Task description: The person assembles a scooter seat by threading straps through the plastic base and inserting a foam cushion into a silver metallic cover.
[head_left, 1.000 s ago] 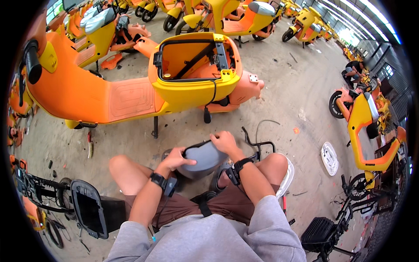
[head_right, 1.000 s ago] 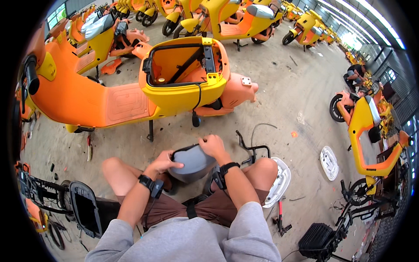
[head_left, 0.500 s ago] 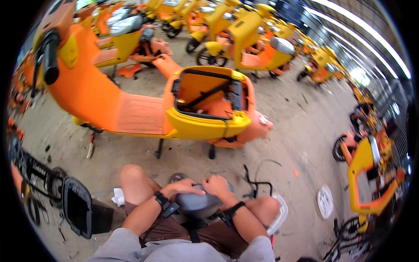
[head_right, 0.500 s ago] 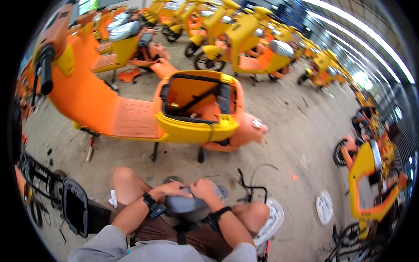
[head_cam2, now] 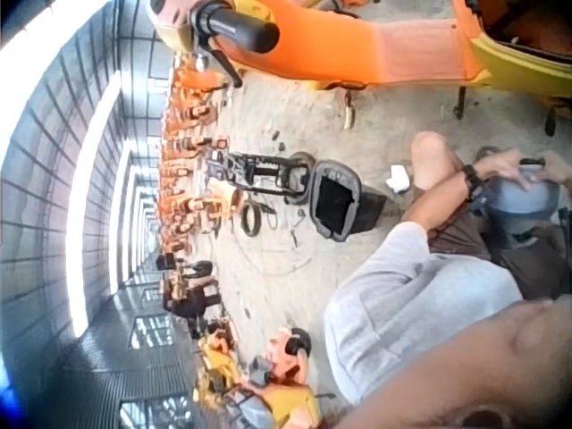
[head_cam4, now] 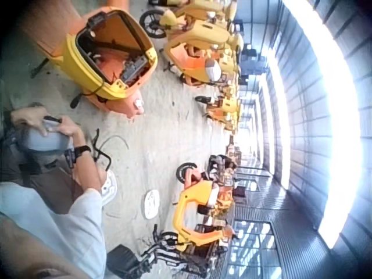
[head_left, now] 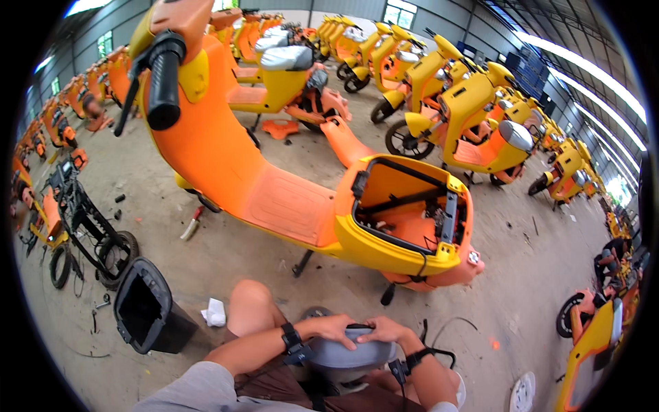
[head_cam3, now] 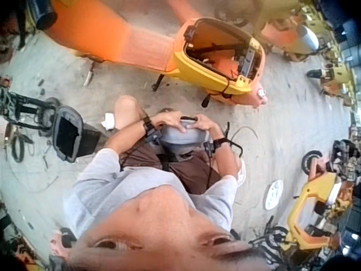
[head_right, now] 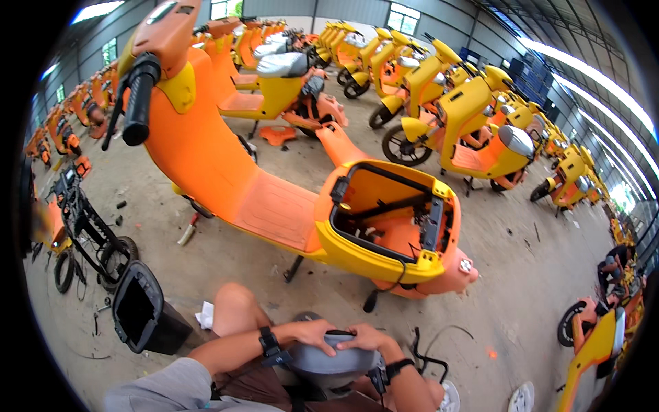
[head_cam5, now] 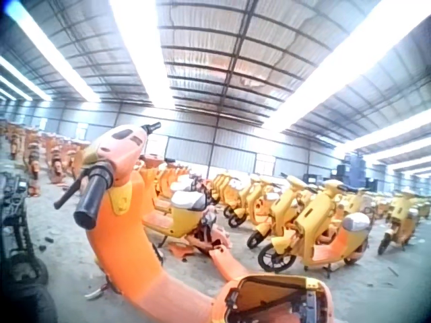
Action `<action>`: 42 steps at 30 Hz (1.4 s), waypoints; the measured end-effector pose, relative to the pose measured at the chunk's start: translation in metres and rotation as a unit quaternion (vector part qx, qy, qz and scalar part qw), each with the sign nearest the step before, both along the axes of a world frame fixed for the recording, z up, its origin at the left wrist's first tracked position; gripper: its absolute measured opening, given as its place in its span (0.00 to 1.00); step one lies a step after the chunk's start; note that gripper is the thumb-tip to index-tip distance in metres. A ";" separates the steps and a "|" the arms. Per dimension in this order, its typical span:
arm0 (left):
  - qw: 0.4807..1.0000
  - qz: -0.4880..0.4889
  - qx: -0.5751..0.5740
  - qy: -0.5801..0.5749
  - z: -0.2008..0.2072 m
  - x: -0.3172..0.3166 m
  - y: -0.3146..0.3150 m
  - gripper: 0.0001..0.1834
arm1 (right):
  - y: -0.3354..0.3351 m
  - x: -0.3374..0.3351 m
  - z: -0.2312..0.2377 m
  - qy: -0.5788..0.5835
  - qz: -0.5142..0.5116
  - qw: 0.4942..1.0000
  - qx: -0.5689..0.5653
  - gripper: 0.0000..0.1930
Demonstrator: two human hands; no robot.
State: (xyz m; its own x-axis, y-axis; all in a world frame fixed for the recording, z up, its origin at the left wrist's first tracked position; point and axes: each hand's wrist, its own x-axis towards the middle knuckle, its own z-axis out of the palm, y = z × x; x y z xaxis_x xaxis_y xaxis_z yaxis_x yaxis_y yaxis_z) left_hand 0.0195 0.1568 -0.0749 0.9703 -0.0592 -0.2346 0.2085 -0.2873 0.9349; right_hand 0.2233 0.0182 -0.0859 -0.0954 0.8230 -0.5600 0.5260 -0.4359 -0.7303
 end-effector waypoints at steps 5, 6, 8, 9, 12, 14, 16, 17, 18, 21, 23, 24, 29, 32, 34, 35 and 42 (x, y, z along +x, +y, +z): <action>0.989 0.114 0.088 -0.027 -0.012 -0.006 0.001 0.34 | -0.010 -0.027 0.006 -0.021 -0.188 0.976 0.106 0.25; 0.984 0.142 0.100 -0.037 -0.014 -0.007 0.004 0.34 | -0.009 -0.036 0.004 -0.028 -0.231 0.962 0.140 0.23; 0.979 0.169 0.107 -0.031 -0.014 -0.001 0.008 0.34 | -0.009 -0.041 -0.003 -0.169 -0.227 0.919 0.276 0.22; 0.977 0.182 0.111 -0.028 -0.013 0.002 0.011 0.34 | -0.009 -0.042 -0.006 -0.237 -0.220 0.883 0.340 0.22; 0.963 0.227 0.146 0.000 -0.024 0.003 0.017 0.33 | 0.002 -0.038 -0.025 -0.299 -0.214 0.814 0.450 0.20; 0.938 0.266 0.223 -0.016 -0.024 -0.003 0.013 0.34 | 0.016 -0.042 -0.020 -0.299 -0.184 0.810 0.470 0.17; 0.907 0.273 0.314 -0.059 -0.020 -0.003 0.000 0.37 | 0.019 -0.039 -0.030 -0.333 -0.170 0.776 0.507 0.16; 0.893 0.271 0.352 -0.068 -0.021 -0.007 -0.001 0.39 | 0.021 -0.045 -0.016 -0.306 -0.171 0.805 0.478 0.15; 0.896 0.249 0.352 -0.101 -0.015 -0.011 -0.006 0.41 | 0.020 -0.042 -0.012 -0.316 -0.170 0.795 0.490 0.14; 0.897 0.235 0.358 -0.108 -0.006 -0.015 -0.012 0.44 | 0.023 -0.042 -0.013 -0.308 -0.162 0.771 0.533 0.12; 0.895 0.255 0.357 -0.076 -0.010 -0.014 -0.019 0.44 | 0.022 -0.040 -0.020 -0.328 -0.160 0.759 0.539 0.11; 0.893 0.268 0.359 -0.057 -0.011 -0.012 -0.021 0.44 | 0.023 -0.040 -0.026 -0.338 -0.156 0.755 0.539 0.11; 0.882 0.318 0.338 -0.085 -0.001 -0.018 -0.046 0.39 | 0.012 -0.052 -0.013 -0.349 -0.186 0.725 0.564 0.10; 0.883 0.318 0.331 -0.101 -0.002 -0.031 -0.048 0.40 | 0.008 -0.056 -0.012 -0.341 -0.162 0.749 0.545 0.10; 0.887 0.290 0.351 -0.082 0.005 -0.041 -0.046 0.44 | 0.007 -0.055 -0.010 -0.332 -0.153 0.749 0.552 0.11; 0.885 0.265 0.371 -0.095 0.009 -0.045 -0.051 0.47 | 0.004 -0.055 -0.012 -0.324 -0.149 0.752 0.554 0.11; 0.877 0.304 0.340 -0.148 -0.012 -0.047 -0.063 0.53 | 0.010 -0.032 0.001 -0.241 -0.076 0.821 0.511 0.14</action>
State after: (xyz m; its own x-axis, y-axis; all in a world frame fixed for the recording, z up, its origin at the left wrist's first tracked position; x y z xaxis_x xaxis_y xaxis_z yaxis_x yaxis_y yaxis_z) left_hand -0.0277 0.0938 -0.0871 0.7979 0.5471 0.2530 0.2934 -0.7192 0.6298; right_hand 0.1916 0.0287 -0.0849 0.0818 0.8685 0.4889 0.8574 0.1888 -0.4787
